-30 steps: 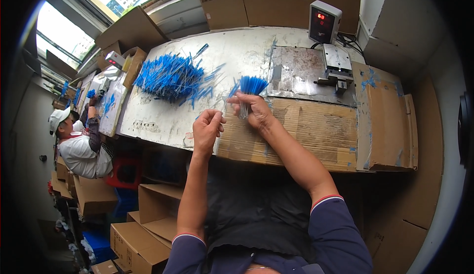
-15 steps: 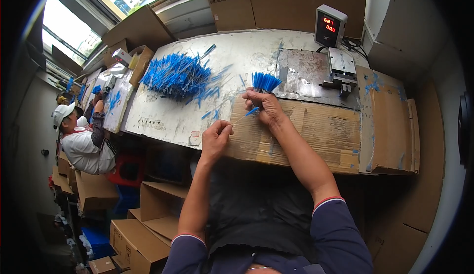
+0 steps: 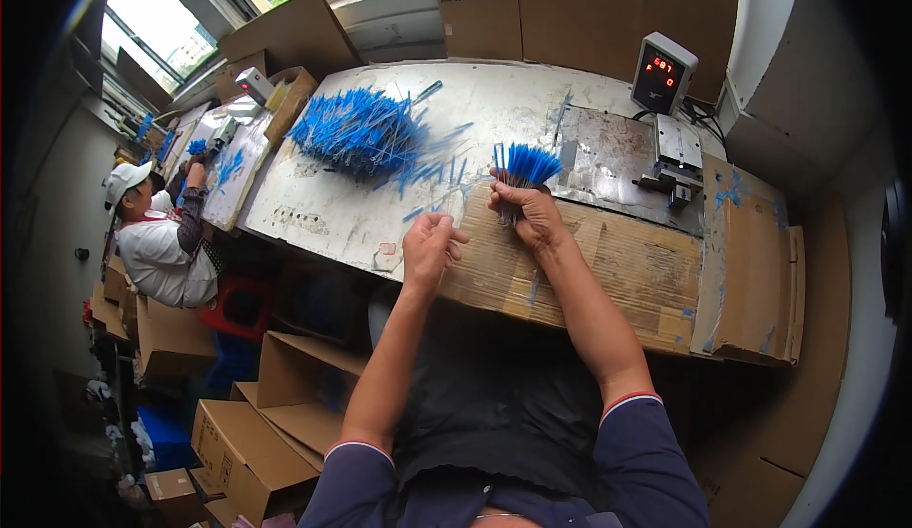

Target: Manually bundle and organize blue plastic/bristle components at an industrial workbench.

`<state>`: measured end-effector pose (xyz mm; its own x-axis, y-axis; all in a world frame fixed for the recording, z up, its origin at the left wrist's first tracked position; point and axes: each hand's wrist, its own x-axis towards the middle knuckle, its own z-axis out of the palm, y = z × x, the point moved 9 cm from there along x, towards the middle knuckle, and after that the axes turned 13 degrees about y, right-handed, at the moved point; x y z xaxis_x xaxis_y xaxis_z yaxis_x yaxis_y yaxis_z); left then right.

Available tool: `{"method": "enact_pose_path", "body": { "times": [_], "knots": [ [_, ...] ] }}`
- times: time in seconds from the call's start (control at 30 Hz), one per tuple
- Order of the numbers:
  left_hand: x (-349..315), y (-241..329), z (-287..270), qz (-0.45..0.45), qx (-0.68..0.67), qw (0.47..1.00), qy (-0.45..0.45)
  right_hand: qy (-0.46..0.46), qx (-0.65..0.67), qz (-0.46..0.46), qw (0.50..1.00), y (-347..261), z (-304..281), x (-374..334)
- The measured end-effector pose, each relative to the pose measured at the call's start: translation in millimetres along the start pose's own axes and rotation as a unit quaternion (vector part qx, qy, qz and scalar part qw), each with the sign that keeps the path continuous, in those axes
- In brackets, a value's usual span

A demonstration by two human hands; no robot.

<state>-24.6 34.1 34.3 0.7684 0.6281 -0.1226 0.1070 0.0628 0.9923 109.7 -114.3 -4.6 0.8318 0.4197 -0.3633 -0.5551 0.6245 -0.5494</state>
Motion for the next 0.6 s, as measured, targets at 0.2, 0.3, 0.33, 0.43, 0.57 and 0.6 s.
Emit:
{"method": "enact_pose_path", "body": {
  "times": [0.2, 0.3, 0.33, 0.43, 0.57, 0.6],
  "knots": [
    [-5, -7, 40, 0.000, 0.015, 1.000, -0.023, -0.021, -0.110, -0.059, 0.992, 10, 20, -18],
    [-13, -9, 56, 0.018, 0.058, 0.998, -0.024, 0.001, -0.121, -0.048, 0.991, 6, 6, -14],
    [-10, -13, 52, 0.016, 0.056, 0.998, -0.020, 0.018, -0.117, -0.054, 0.992, 3, 2, -14],
    [-13, 28, 22, 0.283, 0.245, 0.917, 0.135, 0.027, -0.088, -0.088, 0.992, -9, 2, -10],
    [-6, 53, -18, 0.404, 0.374, 0.809, 0.207, 0.032, -0.076, -0.098, 0.992, -18, 9, -13],
    [-2, 53, -23, 0.409, 0.402, 0.788, 0.222, 0.019, -0.086, -0.088, 0.992, -16, 11, -14]
  ]
}}
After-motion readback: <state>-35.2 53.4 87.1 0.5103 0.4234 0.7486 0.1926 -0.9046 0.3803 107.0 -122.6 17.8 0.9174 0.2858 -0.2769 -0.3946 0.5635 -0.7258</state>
